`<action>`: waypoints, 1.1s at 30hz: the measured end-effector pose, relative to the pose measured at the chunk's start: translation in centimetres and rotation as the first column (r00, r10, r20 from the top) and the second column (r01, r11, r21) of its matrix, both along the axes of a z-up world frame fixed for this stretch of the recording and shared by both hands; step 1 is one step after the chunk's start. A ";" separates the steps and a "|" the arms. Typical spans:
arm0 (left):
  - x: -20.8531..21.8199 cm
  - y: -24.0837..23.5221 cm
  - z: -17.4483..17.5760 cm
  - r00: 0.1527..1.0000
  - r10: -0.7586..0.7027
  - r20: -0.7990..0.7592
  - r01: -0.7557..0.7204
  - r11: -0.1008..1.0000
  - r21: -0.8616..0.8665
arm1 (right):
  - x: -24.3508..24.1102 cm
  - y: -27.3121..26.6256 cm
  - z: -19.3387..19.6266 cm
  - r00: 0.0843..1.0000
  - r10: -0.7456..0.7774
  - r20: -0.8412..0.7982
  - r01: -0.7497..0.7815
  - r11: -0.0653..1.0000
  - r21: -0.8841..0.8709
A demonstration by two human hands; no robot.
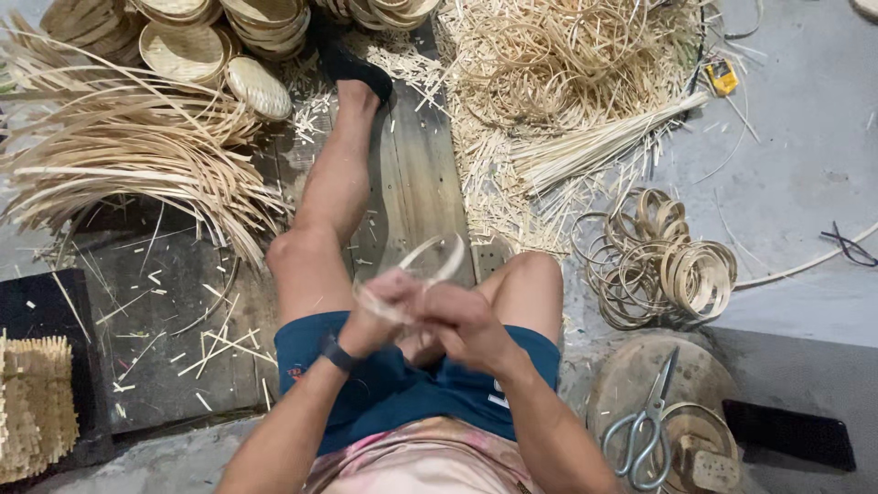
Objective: The person sits on the floor and repeatedly bends thin bamboo strips into circular rims, tucking the ends to form closed loops. The person handles the strips by hand, forming and adjusting the circles, with stacks of finished rims and raw bamboo visible nearby.
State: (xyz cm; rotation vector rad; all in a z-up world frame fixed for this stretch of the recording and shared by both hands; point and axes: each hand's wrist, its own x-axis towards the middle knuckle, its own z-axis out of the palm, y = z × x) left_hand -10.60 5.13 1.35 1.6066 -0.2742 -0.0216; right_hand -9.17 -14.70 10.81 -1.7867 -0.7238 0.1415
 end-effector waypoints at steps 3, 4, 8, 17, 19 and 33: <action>1.1 0.7 -1.1 0.860 0.015 -0.509 -0.247 0.886 -0.391 | -0.2 -0.1 -0.2 1.000 0.015 -0.010 -0.016 1.000 -0.025; 1.0 0.9 -1.3 0.816 -0.060 -0.574 -0.294 0.813 -0.502 | -0.4 -0.2 -0.5 1.000 -0.009 -0.003 0.009 0.999 -0.053; 0.8 -0.4 -2.1 0.819 -0.096 -0.565 -0.328 0.731 -0.599 | -1.1 -1.2 -2.0 0.999 0.027 0.046 -0.025 0.999 -0.047; 2.8 -1.3 -2.4 0.768 0.016 -0.641 -0.448 0.728 -0.519 | -1.4 -3.1 -6.0 0.825 -0.497 -0.270 0.511 0.859 -0.019; 2.5 -2.5 -2.4 0.878 0.130 -0.460 -0.324 0.869 -0.375 | -1.4 -1.7 -8.1 0.798 -0.376 -0.472 0.435 0.900 0.017; 2.7 1.6 1.6 0.806 -0.128 -0.578 0.105 0.992 -0.073 | 2.5 0.8 -7.0 0.811 -0.457 -0.366 0.415 0.889 -0.192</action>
